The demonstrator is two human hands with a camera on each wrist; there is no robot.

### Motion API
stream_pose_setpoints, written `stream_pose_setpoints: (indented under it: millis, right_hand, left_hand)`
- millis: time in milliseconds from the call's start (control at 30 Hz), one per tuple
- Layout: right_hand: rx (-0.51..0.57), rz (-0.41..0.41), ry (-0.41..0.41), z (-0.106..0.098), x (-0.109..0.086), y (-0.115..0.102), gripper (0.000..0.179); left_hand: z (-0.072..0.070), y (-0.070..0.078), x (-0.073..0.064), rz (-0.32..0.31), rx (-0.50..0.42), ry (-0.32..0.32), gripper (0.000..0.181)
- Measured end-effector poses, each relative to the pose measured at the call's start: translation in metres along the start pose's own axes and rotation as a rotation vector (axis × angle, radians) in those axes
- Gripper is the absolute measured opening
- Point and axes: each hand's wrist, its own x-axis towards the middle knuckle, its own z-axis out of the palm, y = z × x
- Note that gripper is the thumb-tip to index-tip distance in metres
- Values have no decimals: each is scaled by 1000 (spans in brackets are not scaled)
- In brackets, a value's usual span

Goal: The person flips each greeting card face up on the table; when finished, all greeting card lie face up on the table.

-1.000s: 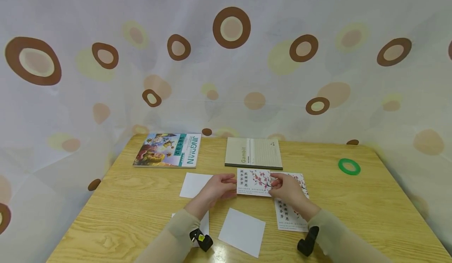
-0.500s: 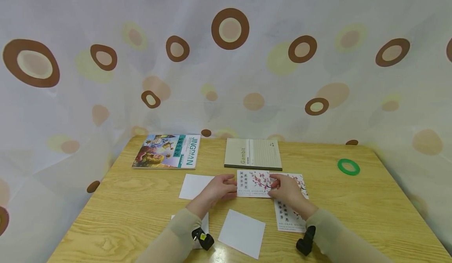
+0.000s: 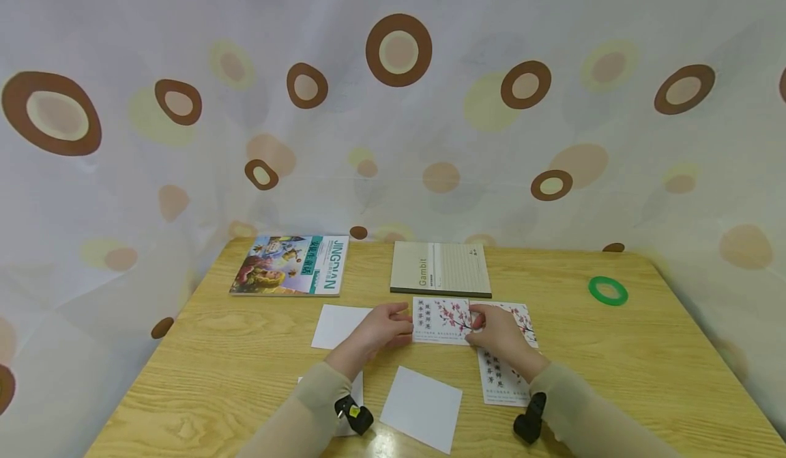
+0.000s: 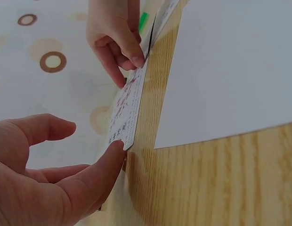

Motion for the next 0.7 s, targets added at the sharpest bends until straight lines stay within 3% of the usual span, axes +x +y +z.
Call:
stream_pose_setpoints:
  millis: [700]
  right_hand:
    - [4, 10, -36, -3, 1, -4, 60]
  left_hand:
    - [-2, 0, -2, 40, 123, 28, 59]
